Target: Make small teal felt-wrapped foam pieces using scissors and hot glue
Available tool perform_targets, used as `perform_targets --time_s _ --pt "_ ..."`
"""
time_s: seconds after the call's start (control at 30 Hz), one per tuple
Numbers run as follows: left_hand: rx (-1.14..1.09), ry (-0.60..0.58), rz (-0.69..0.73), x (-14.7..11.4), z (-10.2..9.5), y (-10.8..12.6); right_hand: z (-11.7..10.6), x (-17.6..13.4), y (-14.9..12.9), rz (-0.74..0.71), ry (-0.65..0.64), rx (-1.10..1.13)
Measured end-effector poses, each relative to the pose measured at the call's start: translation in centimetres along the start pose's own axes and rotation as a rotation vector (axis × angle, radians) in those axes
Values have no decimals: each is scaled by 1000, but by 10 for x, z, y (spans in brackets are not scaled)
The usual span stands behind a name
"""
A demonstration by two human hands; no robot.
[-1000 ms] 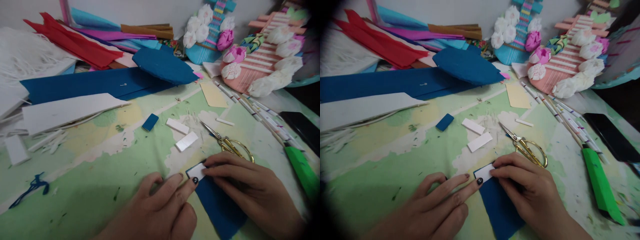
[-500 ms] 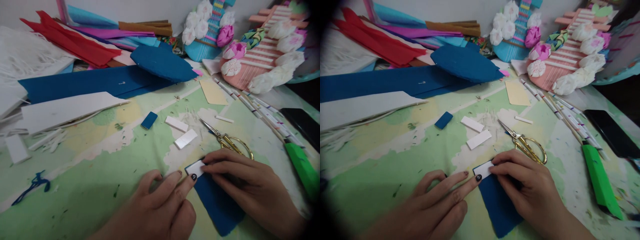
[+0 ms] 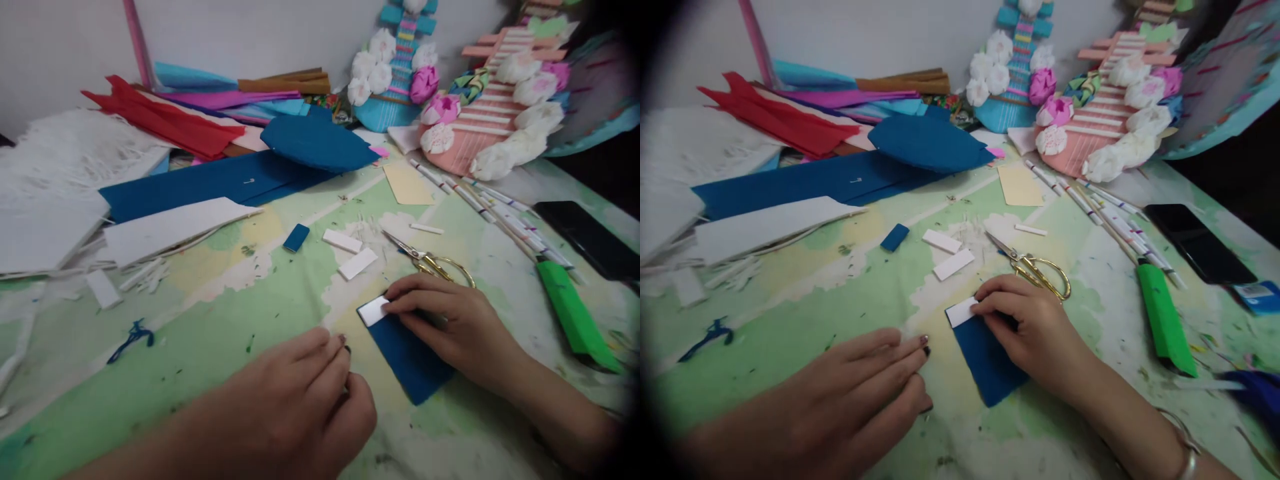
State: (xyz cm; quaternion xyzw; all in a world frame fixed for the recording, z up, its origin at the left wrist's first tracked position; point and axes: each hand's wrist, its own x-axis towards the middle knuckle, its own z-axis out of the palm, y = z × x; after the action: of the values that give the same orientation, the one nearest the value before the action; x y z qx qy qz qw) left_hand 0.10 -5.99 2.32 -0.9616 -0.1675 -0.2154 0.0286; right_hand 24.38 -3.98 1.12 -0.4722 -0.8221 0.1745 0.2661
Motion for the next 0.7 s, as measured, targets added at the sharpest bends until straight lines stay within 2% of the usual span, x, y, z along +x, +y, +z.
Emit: perform_targets --time_s 0.13,0.23,0.27,0.37,0.47,0.57,0.63,0.67,0.7 --pt "36 61 -28 -5 -7 -8 -1 0 0 -9 -14 13" --pt "221 153 -152 -11 -5 -19 -4 0 -2 -24 -16 51" --pt "284 212 -185 -12 -5 -22 -6 1 -2 -25 1 74" --pt "394 253 -286 -9 -3 -28 -15 1 -3 -22 146 173" --pt "343 163 -363 2 0 -26 -32 -1 -7 -20 404 243" --pt "138 5 -453 17 5 -20 -57 -16 -16 68 689 208" --pt "22 -43 -467 29 10 -15 -72 -38 -22 184 721 96" --pt "-19 -67 -457 35 12 -13 -79 -53 -23 244 663 4" --pt "-42 -87 -443 42 14 -10 -84 -70 -22 313 537 -110"
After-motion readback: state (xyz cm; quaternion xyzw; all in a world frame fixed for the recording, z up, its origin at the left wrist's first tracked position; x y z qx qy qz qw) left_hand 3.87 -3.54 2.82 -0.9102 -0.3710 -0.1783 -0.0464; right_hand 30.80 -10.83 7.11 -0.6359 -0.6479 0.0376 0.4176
